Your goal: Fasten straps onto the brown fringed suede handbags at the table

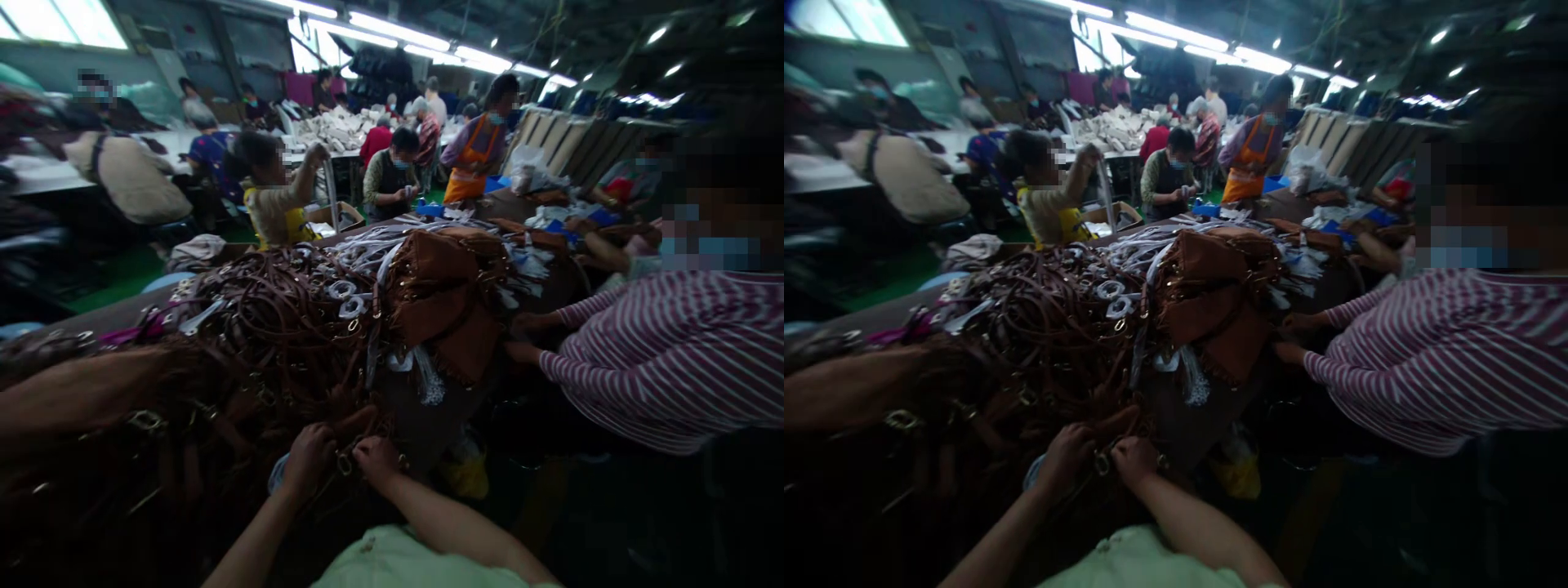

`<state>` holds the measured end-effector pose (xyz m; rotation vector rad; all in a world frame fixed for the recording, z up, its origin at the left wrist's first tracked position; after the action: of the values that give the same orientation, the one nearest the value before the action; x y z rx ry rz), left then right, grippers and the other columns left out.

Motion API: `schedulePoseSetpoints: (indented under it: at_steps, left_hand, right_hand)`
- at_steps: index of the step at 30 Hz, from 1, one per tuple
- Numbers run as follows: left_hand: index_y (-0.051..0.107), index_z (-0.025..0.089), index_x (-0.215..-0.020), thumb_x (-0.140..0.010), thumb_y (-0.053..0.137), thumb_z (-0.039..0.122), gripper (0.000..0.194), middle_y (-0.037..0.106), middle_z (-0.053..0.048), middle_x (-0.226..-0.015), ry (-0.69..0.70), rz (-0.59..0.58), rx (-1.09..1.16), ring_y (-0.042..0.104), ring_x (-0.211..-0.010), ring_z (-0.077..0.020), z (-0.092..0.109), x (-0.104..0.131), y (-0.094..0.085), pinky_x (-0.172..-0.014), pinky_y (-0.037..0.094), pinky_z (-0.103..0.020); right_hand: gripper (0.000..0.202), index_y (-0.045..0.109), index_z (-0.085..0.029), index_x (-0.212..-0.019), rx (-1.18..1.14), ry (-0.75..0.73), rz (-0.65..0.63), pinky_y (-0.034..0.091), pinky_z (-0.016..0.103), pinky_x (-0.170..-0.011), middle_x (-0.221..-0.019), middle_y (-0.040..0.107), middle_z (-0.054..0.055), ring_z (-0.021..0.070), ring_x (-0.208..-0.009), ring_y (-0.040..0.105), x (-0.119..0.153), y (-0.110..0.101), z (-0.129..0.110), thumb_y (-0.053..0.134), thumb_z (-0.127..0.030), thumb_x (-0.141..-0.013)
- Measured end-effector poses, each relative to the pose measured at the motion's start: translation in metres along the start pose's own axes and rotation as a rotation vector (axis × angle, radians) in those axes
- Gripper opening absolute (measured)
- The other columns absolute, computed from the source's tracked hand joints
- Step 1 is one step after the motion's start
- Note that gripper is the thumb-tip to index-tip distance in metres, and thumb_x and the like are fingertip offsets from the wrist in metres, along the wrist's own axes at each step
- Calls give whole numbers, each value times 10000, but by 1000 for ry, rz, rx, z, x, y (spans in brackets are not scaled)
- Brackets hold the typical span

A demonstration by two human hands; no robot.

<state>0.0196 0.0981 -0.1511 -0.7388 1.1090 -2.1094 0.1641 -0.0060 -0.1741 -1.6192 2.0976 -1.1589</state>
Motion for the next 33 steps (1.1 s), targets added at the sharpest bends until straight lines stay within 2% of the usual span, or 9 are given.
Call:
schedulePoseSetpoints:
  at_steps: [4, 8, 14, 16, 19, 21, 26, 29, 33]
  left_hand:
    - [591, 193, -1105, -759, 563, 166, 348, 569, -58, -1118, -114, 62, 62, 480, -1071, -184, -3, -3, -7, -952, 349, -306]
    - [648, 203, -1030, -759, 515, 112, 315, 582, -61, -1049, -153, 16, 99, 495, -1024, -177, -16, -7, -3, -918, 365, -285]
    - [662, 204, -985, -768, 498, 142, 279, 604, -54, -1014, -101, 108, 126, 501, -1002, -182, -14, -10, -21, -917, 367, -287]
    - [675, 221, -948, -762, 519, 164, 250, 621, -45, -981, -30, 15, 155, 515, -977, -184, -8, -10, -22, -896, 375, -280]
    - [692, 256, -918, -712, 609, 199, 228, 640, -38, -941, 78, -170, 180, 535, -946, -194, -5, -9, -16, -887, 374, -279]
    - [705, 252, -868, -691, 646, 202, 193, 645, -55, -907, 77, -196, 144, 542, -934, -204, -9, -9, -11, -899, 363, -291]
    - [707, 219, -861, -741, 613, 223, 152, 644, -70, -869, -24, -83, 1, 559, -896, -203, -19, -9, -6, -865, 380, -302]
    - [687, 226, -970, -815, 531, 274, 225, 635, -53, -914, -55, -9, 25, 579, -831, -169, -5, -9, 2, -787, 415, -266]
    - [687, 206, -968, -821, 522, 249, 225, 642, -51, -947, -31, -19, 128, 589, -866, -161, 21, -11, 24, -808, 431, -252]
  right_hand:
    - [230, 727, -243, -833, -26, -11, 1, 417, 197, -733, -880, 718, 12, 132, -827, 638, -1, -1, -1, 508, -305, -801]
    - [262, 725, -241, -852, -53, -56, -23, 434, 212, -735, -885, 714, 16, 143, -826, 639, -5, 3, 4, 485, -339, -813]
    - [300, 719, -232, -866, -48, -86, -36, 441, 233, -753, -910, 707, 27, 161, -855, 635, -5, 7, 10, 463, -379, -813]
    - [309, 716, -229, -865, -51, -98, -26, 442, 241, -753, -906, 706, 28, 165, -850, 635, -5, 8, 11, 456, -390, -817]
    - [309, 715, -219, -874, -73, -95, -27, 446, 249, -772, -914, 707, 37, 169, -855, 636, -5, 8, 12, 467, -393, -814]
    - [305, 716, -219, -876, -92, -88, -27, 449, 251, -785, -923, 707, 39, 170, -863, 637, -5, 8, 12, 475, -394, -810]
    - [304, 719, -223, -852, -160, -79, -8, 462, 267, -786, -907, 711, 34, 178, -850, 642, -5, 10, 17, 496, -420, -791]
    - [314, 722, -215, -840, -233, -87, 4, 470, 280, -788, -900, 713, 47, 192, -847, 644, -5, 12, 20, 504, -433, -782]
    - [320, 729, -209, -855, -255, -53, 3, 475, 287, -744, -876, 718, 57, 211, -816, 650, -6, 11, 22, 522, -437, -769]
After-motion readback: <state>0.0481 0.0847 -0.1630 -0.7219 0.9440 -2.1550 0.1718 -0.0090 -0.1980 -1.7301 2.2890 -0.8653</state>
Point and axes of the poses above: each hand's wrist, its own x-axis away from the middle knuckle, its own y-axis out of the palm, z = x × y, the point moved 3 cm from there along -x, towards the middle knuckle
